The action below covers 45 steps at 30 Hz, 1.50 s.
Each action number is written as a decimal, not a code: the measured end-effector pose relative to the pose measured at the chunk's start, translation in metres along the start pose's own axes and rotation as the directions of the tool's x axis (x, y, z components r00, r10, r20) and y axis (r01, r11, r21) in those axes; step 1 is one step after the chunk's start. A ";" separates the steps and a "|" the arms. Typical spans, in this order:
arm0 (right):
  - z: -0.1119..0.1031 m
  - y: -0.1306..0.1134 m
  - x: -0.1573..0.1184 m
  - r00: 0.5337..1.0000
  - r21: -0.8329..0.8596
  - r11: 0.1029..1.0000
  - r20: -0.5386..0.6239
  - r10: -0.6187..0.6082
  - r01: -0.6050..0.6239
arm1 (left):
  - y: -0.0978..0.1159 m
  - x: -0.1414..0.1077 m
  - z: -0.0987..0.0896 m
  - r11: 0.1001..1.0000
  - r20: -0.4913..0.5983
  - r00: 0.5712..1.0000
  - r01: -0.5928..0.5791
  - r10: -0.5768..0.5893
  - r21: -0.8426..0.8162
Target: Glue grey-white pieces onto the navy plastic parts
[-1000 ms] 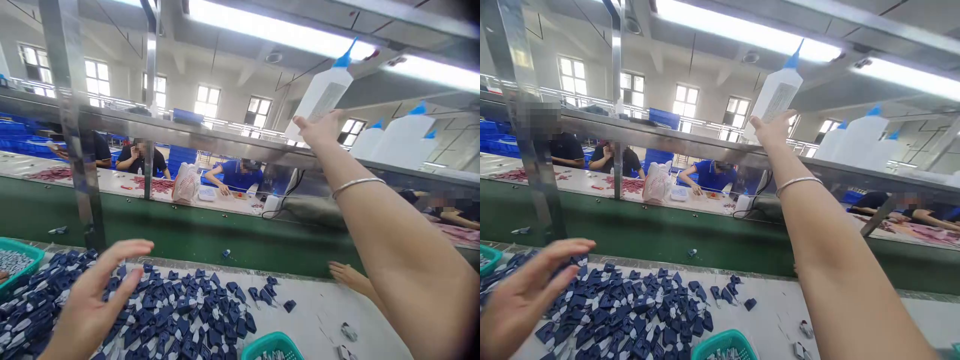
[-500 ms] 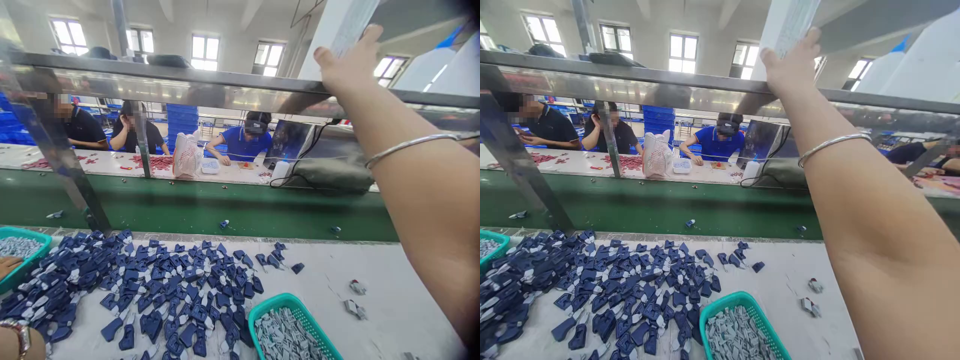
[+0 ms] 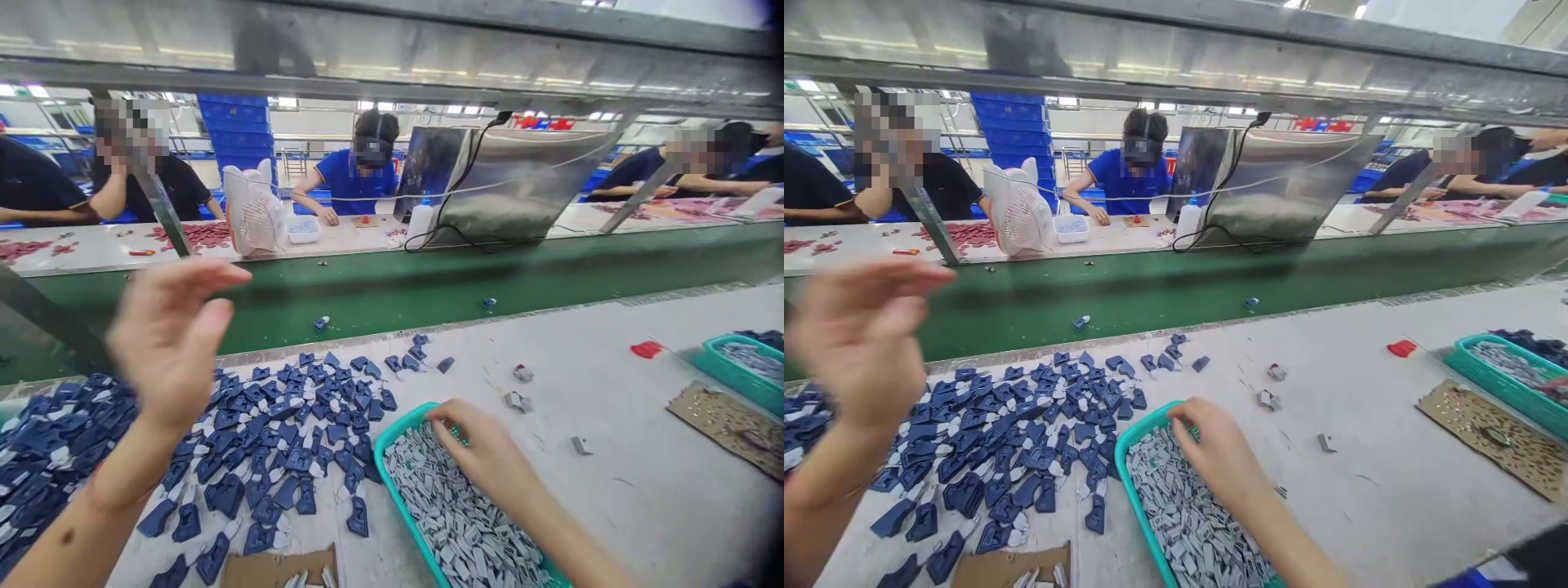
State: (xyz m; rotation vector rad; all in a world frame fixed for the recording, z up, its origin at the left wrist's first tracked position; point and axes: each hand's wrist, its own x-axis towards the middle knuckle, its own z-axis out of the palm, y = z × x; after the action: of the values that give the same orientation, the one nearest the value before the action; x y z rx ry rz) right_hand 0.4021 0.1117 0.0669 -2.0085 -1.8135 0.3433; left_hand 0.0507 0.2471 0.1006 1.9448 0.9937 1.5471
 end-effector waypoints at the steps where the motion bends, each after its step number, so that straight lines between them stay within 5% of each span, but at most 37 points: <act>1: 0.014 0.002 -0.007 0.998 -0.016 0.999 0.034 0.048 -0.048 | -0.010 0.025 0.028 0.996 0.074 0.996 0.045 -0.051 0.081; 4: 0.043 -0.002 -0.012 0.989 -0.072 0.990 0.070 0.129 -0.124 | -0.053 0.063 0.096 0.954 0.282 0.934 0.148 -0.221 0.259; 7: 0.054 -0.008 -0.008 0.981 -0.132 0.976 0.065 0.185 -0.175 | -0.096 0.060 0.132 0.907 0.353 0.872 0.203 -0.339 0.368; 11: 0.057 -0.012 -0.005 0.975 -0.165 0.965 0.049 0.216 -0.206 | -0.125 0.054 0.153 0.860 0.360 0.826 0.261 -0.434 0.438; 16: 0.058 -0.014 -0.008 0.976 -0.118 0.970 0.011 0.216 -0.214 | -0.123 0.064 0.160 0.847 0.352 0.783 0.395 -0.513 0.355; 20: 0.053 -0.010 -0.010 0.974 0.000 0.975 -0.034 0.222 -0.222 | -0.098 0.062 0.141 0.819 0.355 0.743 0.554 -0.568 0.152; 24: 0.037 -0.012 -0.018 0.978 0.204 0.960 -0.036 0.204 -0.193 | -0.051 0.030 0.094 0.733 0.403 0.705 0.671 -0.583 -0.114; 26: 0.030 -0.023 -0.030 0.971 0.387 0.897 -0.021 0.240 -0.213 | -0.024 0.001 0.066 0.666 0.424 0.682 0.714 -0.596 -0.214; 30: 0.036 -0.064 -0.071 0.908 0.755 0.571 0.076 0.412 -0.323 | 0.022 -0.074 0.016 0.523 0.415 0.614 0.789 -0.671 -0.322; 37: 0.095 -0.120 -0.140 0.853 0.820 0.320 0.341 0.395 -0.476 | 0.054 -0.205 -0.034 0.325 0.220 0.443 0.847 -0.869 -0.422; 41: 0.109 -0.134 -0.154 0.829 0.827 0.229 0.409 0.382 -0.514 | 0.057 -0.250 -0.038 0.365 0.101 0.453 0.813 -0.886 -0.454; 45: 0.115 -0.142 -0.155 0.809 0.814 0.185 0.467 0.356 -0.551 | 0.058 -0.266 -0.035 0.425 0.073 0.502 0.793 -0.862 -0.437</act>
State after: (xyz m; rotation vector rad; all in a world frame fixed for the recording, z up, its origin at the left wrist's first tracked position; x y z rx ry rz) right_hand 0.2065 -0.0157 0.0163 -1.5112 -0.5679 1.4326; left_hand 0.0033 0.0027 -0.0145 0.7487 1.2816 1.1474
